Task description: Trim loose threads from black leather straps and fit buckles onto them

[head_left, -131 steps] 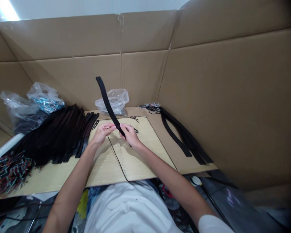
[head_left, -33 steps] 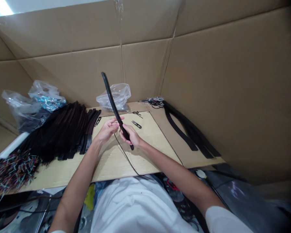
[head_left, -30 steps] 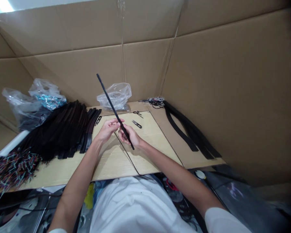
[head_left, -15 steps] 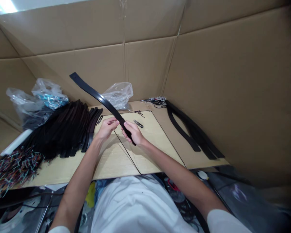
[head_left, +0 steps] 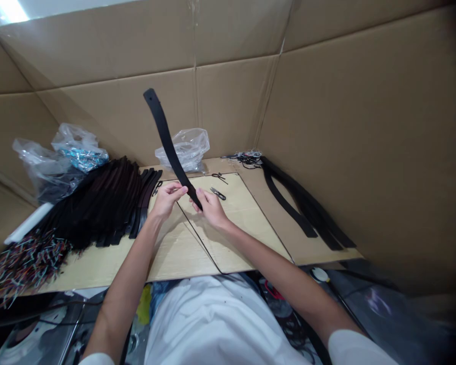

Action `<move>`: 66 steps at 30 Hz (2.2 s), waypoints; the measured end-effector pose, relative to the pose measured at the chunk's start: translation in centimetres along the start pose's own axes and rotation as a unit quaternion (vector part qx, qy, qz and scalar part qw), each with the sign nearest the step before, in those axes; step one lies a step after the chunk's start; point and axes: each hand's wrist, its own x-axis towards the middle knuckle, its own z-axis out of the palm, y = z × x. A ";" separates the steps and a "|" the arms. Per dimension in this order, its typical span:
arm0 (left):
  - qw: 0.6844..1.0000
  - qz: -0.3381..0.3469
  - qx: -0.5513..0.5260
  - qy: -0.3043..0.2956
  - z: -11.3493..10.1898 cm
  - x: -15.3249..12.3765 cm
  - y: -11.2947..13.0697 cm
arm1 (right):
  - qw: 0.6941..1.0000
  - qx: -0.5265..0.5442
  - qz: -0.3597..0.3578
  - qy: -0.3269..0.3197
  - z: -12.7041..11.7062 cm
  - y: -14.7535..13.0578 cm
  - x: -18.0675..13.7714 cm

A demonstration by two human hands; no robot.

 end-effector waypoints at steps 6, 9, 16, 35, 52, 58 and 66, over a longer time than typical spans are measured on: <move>0.994 -0.037 -0.025 -0.097 -0.8 -0.4 0.8 | 0.990 0.052 0.088 -0.097 -0.5 -0.5 -0.6; 0.992 -0.048 -0.005 -0.118 -0.7 -0.4 0.7 | 0.984 0.051 0.106 -0.131 -0.4 -0.2 -0.4; 0.999 0.002 0.048 0.009 0.0 -0.1 0.2 | 0.998 0.052 0.043 0.000 0.3 0.5 0.5; 0.996 0.049 0.070 -0.004 0.4 -0.4 0.4 | 0.995 0.072 0.059 -0.045 -0.3 0.3 0.9; 0.996 0.026 0.054 -0.071 0.2 -0.3 0.1 | 0.986 0.100 0.105 -0.083 -0.4 -0.1 0.5; 0.993 0.016 0.067 -0.099 -0.6 -0.2 0.0 | 0.983 0.123 0.089 -0.105 -1.0 -1.5 0.1; 0.996 0.028 0.050 -0.067 -0.2 -0.4 0.1 | 0.965 0.128 0.149 -0.174 -1.2 -1.0 0.4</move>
